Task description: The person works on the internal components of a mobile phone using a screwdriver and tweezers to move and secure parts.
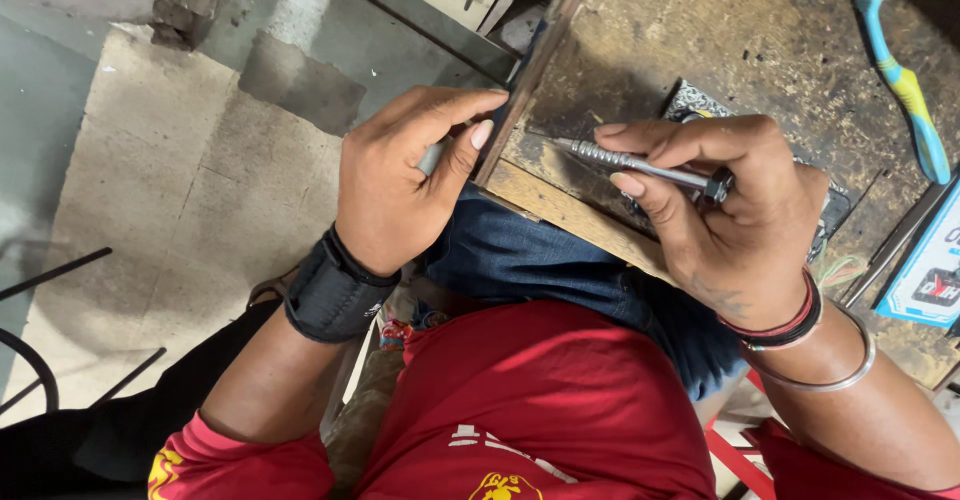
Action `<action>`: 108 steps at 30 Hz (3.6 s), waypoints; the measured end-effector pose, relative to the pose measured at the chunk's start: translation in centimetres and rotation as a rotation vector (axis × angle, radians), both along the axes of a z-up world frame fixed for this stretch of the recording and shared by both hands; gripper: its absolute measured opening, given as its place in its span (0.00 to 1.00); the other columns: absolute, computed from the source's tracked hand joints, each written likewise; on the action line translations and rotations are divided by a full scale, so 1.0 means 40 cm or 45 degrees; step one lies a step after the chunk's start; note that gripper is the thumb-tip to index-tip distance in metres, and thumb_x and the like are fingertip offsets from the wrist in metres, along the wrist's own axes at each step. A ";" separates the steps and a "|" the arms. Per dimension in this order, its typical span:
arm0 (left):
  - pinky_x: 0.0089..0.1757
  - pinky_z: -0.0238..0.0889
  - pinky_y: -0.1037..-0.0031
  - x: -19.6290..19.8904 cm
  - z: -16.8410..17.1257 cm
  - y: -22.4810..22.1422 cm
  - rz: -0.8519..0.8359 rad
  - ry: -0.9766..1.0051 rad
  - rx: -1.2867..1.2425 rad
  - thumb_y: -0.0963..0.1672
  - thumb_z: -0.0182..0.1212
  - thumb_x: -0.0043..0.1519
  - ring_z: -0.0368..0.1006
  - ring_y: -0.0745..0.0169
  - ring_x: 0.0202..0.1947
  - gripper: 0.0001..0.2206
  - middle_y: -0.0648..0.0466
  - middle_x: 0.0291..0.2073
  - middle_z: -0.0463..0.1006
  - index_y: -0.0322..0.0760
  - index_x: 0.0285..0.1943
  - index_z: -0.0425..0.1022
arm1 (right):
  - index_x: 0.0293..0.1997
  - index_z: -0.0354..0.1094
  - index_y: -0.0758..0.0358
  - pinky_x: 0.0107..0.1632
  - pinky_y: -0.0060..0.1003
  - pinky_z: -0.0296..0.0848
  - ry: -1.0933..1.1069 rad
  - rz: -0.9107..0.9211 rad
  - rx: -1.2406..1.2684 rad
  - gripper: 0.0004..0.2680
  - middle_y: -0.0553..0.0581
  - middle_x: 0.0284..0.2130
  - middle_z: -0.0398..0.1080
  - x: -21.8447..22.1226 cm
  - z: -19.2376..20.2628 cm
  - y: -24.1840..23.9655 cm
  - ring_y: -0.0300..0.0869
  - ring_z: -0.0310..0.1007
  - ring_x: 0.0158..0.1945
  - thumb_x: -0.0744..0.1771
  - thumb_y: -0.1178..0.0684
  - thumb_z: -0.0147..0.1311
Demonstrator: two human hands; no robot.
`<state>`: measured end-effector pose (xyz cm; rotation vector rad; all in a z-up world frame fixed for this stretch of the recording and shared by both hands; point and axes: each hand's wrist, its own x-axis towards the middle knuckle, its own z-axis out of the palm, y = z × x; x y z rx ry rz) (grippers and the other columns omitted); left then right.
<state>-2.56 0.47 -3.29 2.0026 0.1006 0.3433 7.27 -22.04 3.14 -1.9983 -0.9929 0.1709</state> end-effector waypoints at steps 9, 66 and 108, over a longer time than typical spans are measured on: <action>0.45 0.74 0.69 -0.006 -0.031 0.005 -0.006 0.002 -0.023 0.39 0.63 0.70 0.82 0.52 0.46 0.08 0.47 0.47 0.83 0.35 0.57 0.79 | 0.45 0.56 0.69 0.49 0.35 0.81 0.029 -0.043 0.022 0.10 0.66 0.39 0.75 -0.004 -0.019 0.003 0.51 0.81 0.53 0.69 0.64 0.61; 0.57 0.57 0.58 0.096 0.075 -0.053 -0.210 -0.181 0.651 0.45 0.75 0.60 0.67 0.54 0.56 0.08 0.59 0.42 0.78 0.42 0.45 0.83 | 0.50 0.52 0.65 0.52 0.36 0.87 0.385 -0.431 0.462 0.13 0.56 0.42 0.66 0.035 -0.031 -0.155 0.46 0.81 0.52 0.74 0.62 0.61; 0.58 0.66 0.52 0.279 0.116 -0.107 -1.127 -0.097 0.906 0.51 0.79 0.43 0.74 0.27 0.56 0.42 0.27 0.52 0.75 0.16 0.61 0.67 | 0.54 0.50 0.65 0.52 0.37 0.86 -0.044 -1.205 0.680 0.13 0.60 0.42 0.68 -0.131 -0.128 -0.514 0.47 0.82 0.50 0.75 0.62 0.59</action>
